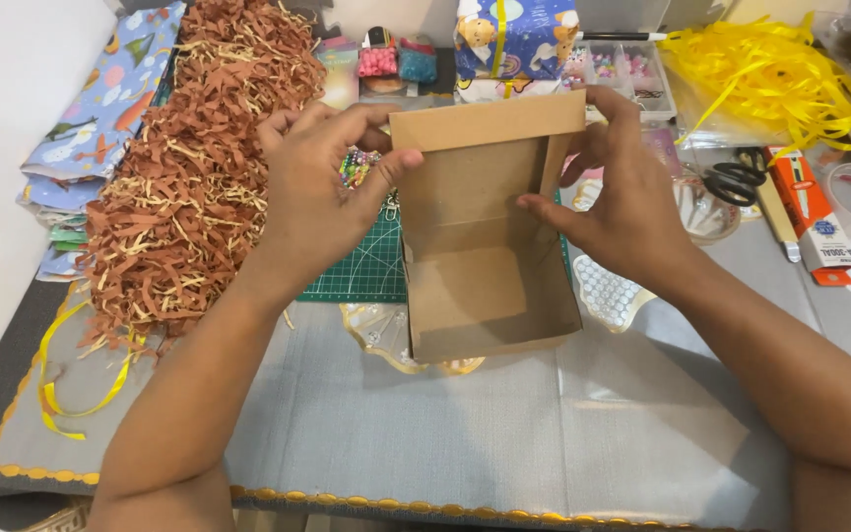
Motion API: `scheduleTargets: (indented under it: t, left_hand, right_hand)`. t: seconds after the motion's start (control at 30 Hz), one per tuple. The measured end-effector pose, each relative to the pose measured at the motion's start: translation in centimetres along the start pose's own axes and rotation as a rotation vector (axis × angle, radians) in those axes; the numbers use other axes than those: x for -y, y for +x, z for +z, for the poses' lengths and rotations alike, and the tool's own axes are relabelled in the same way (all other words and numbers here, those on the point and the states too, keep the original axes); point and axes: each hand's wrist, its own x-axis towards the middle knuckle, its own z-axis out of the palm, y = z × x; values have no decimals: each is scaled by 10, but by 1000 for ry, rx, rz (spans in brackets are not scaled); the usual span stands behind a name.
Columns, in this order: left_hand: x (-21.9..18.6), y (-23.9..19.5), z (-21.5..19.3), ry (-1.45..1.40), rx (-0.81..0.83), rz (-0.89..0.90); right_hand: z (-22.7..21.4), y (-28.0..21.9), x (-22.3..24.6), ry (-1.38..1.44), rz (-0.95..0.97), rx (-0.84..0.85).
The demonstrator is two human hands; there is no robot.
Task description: The person folds and assembles a flat cardboard box by hand, tucking flaps and securing tabs to form the sides and bottom. The person then lifts the completed box to show its interior.
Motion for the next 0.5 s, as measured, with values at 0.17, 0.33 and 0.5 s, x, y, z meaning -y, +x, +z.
scheduleTargets:
  t: [0.17, 0.33, 0.5]
  left_hand:
    - [1, -13, 27, 205, 0, 16]
    - [3, -21, 31, 120, 19, 36]
    - [-12, -19, 23, -256, 4, -59]
  right_hand:
    - [1, 1, 1, 127, -25, 3]
    - [-9, 2, 6, 201, -45, 44]
    - [-15, 5, 7, 153, 28, 53]
